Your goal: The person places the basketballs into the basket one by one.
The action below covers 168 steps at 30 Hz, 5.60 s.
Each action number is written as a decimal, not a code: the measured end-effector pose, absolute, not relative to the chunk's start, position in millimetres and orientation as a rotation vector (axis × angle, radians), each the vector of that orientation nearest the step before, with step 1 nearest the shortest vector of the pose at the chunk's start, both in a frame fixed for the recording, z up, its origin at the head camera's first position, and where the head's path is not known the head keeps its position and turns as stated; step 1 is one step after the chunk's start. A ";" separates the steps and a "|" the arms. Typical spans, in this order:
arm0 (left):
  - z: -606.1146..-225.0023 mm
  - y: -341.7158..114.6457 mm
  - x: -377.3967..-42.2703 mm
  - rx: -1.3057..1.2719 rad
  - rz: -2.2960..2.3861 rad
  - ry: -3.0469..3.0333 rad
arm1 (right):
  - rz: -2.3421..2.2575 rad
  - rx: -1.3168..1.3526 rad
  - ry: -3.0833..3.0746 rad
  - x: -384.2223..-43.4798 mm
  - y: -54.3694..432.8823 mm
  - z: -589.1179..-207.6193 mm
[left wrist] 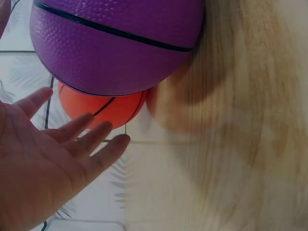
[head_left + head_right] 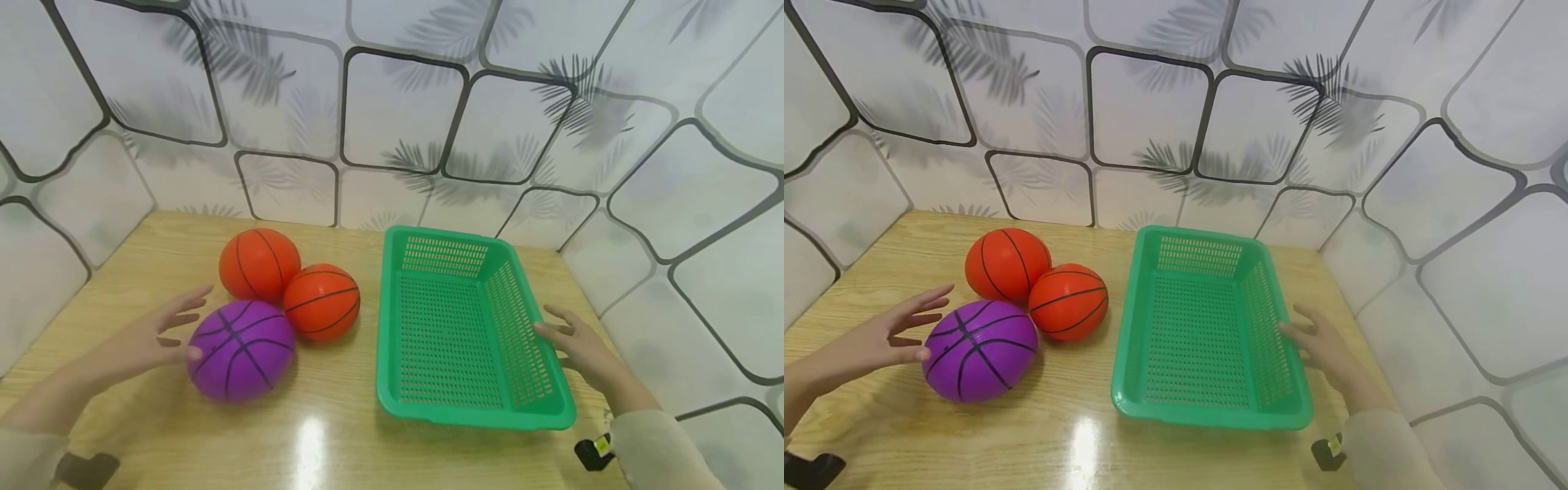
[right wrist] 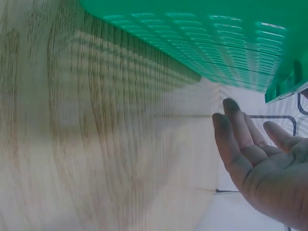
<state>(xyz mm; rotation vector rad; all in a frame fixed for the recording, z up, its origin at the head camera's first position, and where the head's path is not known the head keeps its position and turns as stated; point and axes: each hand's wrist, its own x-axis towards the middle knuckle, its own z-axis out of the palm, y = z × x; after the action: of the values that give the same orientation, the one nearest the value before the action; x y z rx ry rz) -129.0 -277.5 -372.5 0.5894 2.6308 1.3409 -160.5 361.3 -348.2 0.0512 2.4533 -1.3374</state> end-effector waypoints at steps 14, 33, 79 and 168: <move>-384.0 -260.8 -127.4 0.638 1.515 2.440 | -1.550 0.067 2.334 -158.4 360.1 -349.6; -388.3 -259.8 -131.0 0.660 1.583 2.467 | -1.544 0.038 2.334 -161.2 362.6 -352.8; -265.4 -195.7 -203.4 0.658 1.779 2.448 | -1.554 0.058 2.315 -161.7 361.1 -349.5; -351.2 107.1 -274.5 0.295 1.656 2.514 | -1.622 0.089 2.275 -163.2 362.6 -350.6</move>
<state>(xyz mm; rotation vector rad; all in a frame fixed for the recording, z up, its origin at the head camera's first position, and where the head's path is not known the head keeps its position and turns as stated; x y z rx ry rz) -274.5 107.1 -351.2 0.2949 2.5136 1.6555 -163.2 362.6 -350.6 0.0895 2.2746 -1.6224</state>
